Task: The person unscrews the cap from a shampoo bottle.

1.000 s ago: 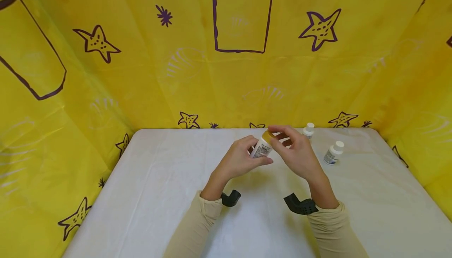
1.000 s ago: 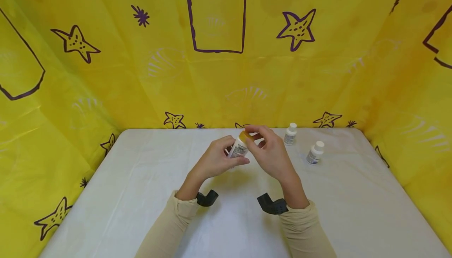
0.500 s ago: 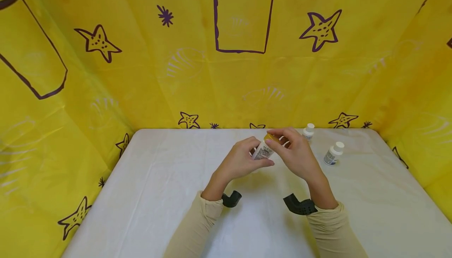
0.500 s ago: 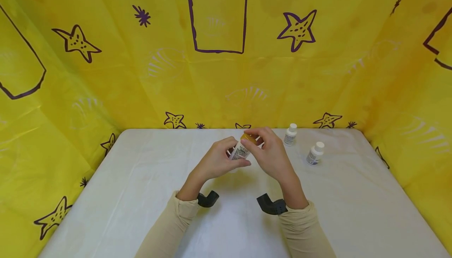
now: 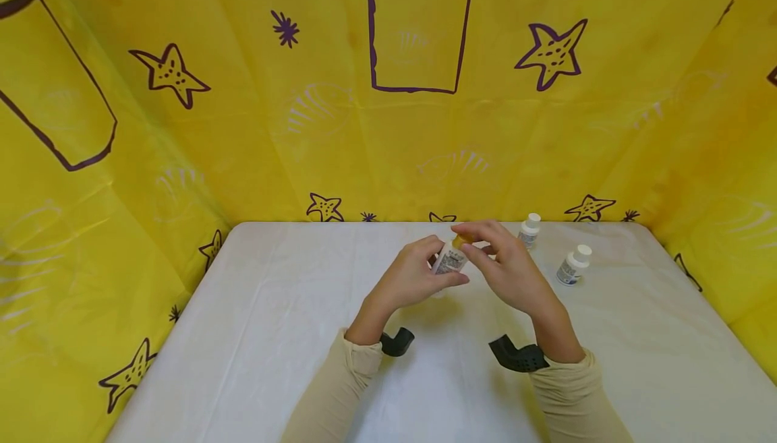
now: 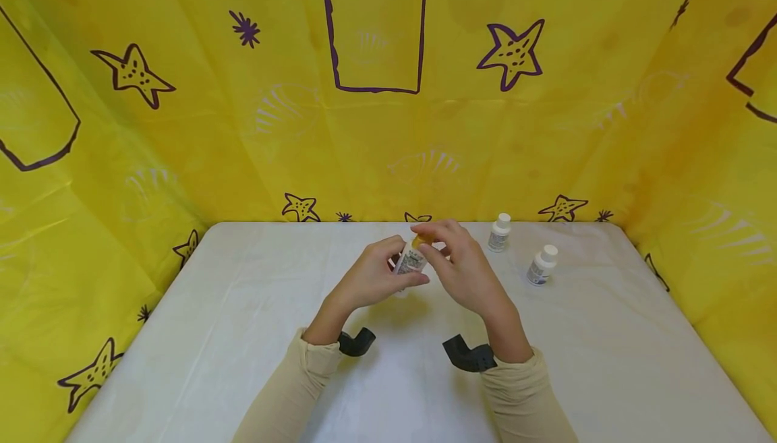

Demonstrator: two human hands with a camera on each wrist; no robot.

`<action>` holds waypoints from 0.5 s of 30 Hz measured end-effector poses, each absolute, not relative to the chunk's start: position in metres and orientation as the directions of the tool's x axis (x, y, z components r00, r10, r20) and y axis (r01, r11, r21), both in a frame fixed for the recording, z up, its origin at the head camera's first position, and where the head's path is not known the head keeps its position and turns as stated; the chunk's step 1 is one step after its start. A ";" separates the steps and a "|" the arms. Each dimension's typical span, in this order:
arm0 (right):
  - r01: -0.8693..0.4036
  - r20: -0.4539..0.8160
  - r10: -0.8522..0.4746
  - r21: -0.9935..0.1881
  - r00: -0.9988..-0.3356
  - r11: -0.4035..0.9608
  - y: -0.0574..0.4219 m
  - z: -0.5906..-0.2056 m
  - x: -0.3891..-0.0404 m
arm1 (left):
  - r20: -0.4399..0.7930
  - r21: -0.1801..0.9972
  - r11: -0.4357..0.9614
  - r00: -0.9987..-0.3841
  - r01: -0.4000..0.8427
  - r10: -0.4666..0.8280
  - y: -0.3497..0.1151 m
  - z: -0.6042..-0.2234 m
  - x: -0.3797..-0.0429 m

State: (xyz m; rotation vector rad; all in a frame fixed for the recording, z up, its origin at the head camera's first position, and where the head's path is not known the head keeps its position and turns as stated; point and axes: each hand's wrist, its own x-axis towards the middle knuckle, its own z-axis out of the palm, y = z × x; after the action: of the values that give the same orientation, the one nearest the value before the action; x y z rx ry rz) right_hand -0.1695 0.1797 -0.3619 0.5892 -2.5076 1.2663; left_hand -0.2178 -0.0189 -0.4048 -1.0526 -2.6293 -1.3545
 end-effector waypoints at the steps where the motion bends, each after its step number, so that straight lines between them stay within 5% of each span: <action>1: -0.457 0.401 -0.226 -0.710 -0.888 0.535 0.180 -0.361 -0.169 | 0.292 0.724 0.400 -0.774 0.563 0.562 -0.019 -0.405 -0.218; 9: -0.284 0.316 -0.056 -0.741 -0.947 0.608 0.178 -0.355 -0.162 | 0.317 0.735 0.357 -0.758 0.576 0.571 -0.017 -0.405 -0.216; 15: -0.301 0.335 -0.064 -0.728 -0.940 0.616 0.177 -0.355 -0.160 | 0.302 0.718 0.382 -0.755 0.581 0.582 -0.016 -0.405 -0.215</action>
State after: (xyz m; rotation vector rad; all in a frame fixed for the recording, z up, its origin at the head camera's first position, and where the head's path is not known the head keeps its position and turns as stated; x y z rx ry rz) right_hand -0.1599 0.1766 -0.3547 0.2978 -2.5669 1.2318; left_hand -0.2147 -0.0160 -0.4052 -1.0989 -2.6117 -1.3574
